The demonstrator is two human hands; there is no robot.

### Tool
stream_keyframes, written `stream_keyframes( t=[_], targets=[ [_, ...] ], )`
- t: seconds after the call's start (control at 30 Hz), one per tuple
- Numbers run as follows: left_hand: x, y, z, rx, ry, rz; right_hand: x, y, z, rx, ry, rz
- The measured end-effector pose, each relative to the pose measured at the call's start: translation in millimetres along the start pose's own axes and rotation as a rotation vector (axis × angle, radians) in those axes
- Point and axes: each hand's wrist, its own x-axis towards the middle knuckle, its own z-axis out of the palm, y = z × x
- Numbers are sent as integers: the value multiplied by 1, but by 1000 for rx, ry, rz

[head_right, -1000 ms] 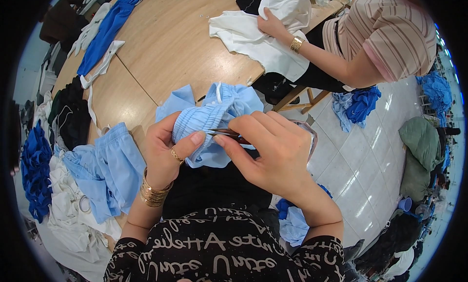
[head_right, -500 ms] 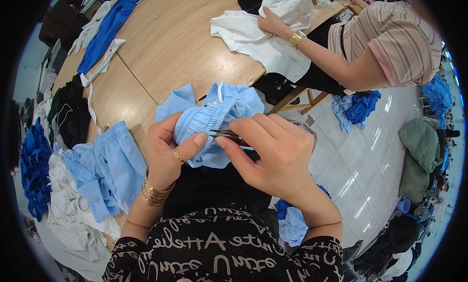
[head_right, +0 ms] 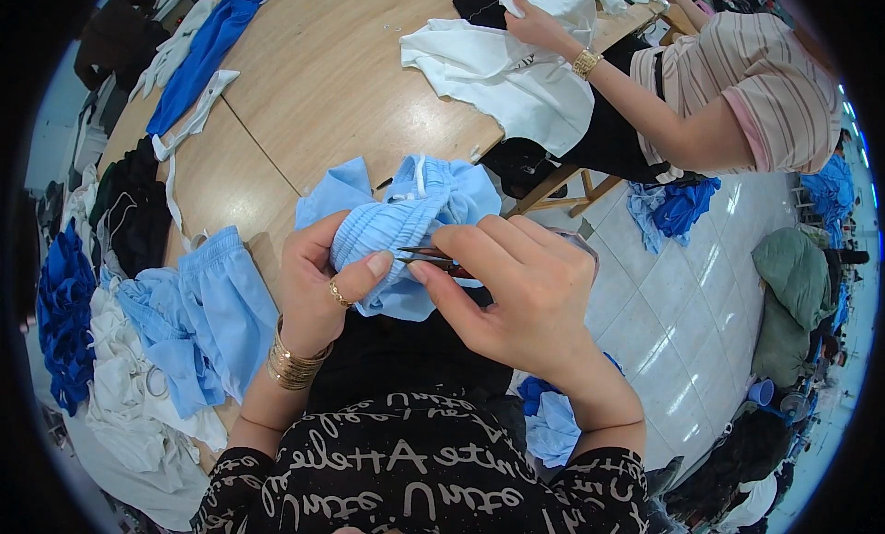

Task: Trimming loose threads from the waistbands of blue shorts using thread snips in a factory setting.

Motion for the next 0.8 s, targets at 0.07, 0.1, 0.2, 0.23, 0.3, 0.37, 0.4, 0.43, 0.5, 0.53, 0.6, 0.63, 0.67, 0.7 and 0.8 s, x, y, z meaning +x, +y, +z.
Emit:
stream_keyframes(
  t=[0.07,0.1,0.2,0.23,0.3,0.37,0.4,0.43,0.5,0.53,0.6,0.63,0.67,0.7,0.8],
  targets=[
    [0,0,0,-10,-3,-9,0,1,0,-3,-4,-13],
    [0,0,0,-19,-7,-17,-1,2,0,15,-7,-12],
    [0,-1,-1,-43,-23,-31,0,3,1,81,-19,8],
    [0,-2,-2,-44,-23,-31,1,3,1,130,-30,29],
    [1,-1,-4,-31,-37,-24,2,3,2,263,-86,146],
    [1,1,-5,-15,-41,-21,2,5,3,395,-140,265],
    [2,2,-5,2,-44,-18,2,7,4,496,-197,349],
    [2,3,-5,2,-44,-18,2,9,4,598,-256,435],
    [3,5,-4,-4,-53,-40,2,9,4,607,-253,444],
    [4,5,-4,-2,-62,-29,3,9,3,613,-245,449],
    [2,3,-3,111,-39,24,-1,7,2,637,-247,484],
    [3,1,-4,138,-47,23,-1,9,3,639,-266,506],
    [1,0,-4,162,-58,20,1,9,2,538,-297,475],
    [1,-4,-3,134,-71,29,1,11,2,554,-320,500],
    [0,-8,-8,109,-119,-20,-3,16,7,581,-303,501]
  ],
)
